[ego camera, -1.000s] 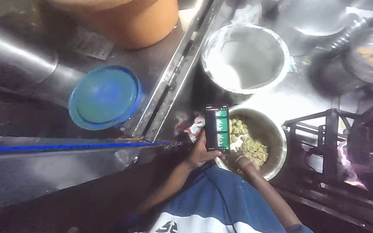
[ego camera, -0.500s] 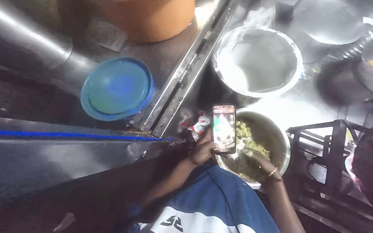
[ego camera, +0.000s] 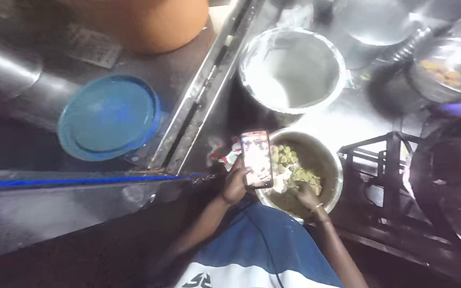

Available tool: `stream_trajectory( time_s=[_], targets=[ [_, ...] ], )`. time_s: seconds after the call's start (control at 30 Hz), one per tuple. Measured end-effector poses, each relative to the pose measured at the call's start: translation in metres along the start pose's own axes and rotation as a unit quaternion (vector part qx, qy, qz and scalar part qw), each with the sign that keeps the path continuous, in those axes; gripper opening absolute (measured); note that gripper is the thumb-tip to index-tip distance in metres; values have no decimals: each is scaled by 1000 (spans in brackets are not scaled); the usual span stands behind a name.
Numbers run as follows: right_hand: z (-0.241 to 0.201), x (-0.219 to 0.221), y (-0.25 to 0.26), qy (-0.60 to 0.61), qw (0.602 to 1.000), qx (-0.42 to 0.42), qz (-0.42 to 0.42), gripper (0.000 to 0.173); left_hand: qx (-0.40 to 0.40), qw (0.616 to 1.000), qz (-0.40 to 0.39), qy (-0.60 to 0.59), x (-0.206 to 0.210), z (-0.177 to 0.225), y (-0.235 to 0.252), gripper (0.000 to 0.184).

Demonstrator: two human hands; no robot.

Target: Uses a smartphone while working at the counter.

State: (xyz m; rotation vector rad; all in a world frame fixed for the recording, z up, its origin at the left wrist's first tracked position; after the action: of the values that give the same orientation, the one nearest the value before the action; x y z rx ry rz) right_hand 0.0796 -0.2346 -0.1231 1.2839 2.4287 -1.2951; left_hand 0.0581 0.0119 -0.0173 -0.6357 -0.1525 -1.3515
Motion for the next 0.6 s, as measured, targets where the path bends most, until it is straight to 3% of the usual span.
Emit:
stream_trajectory(
  time_s=[0.07, 0.13, 0.2, 0.27, 0.37, 0.43, 0.5, 0.6],
  targets=[
    [4, 12, 5, -69, 995, -2, -76, 53, 0, 1000, -6, -2, -2, 0, -1, 61],
    [0, 2, 11, -69, 997, -10, -31, 73, -2, 1000, -17, 3, -4, -2, -2, 60],
    [-7, -11, 18, -68, 997, 11, 30, 81, -14, 1000, -25, 5, -4, -4, -4, 64],
    [-15, 2, 27, -143, 989, 26, -14, 70, -20, 999, -30, -2, -3, -8, -4, 66],
    [-17, 60, 46, -181, 970, -59, -150, 46, -18, 998, -57, 0, 4, -8, -5, 67],
    [-10, 89, 53, -202, 959, -89, -177, 51, -18, 998, -64, -2, 6, -8, -6, 65],
    [-28, 99, 40, -250, 942, -58, -217, 56, -18, 998, -62, 2, 5, -8, -7, 64],
    [-52, 105, 6, -304, 899, -76, -306, 42, -16, 998, -57, 9, 3, -6, -9, 64]
  ],
)
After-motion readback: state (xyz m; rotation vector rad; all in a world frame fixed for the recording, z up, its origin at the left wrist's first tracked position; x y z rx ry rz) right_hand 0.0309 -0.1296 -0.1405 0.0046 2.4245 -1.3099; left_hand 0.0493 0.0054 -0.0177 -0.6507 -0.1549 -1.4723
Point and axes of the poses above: each hand's wrist, its own y-axis towards the middle knuckle, its own x-axis out of the palm, z = x × y, the point moved 10 cm from there along y, towards the middle knuckle, and after that the axes turned 1 degree about -x, right-handed, at the moved point
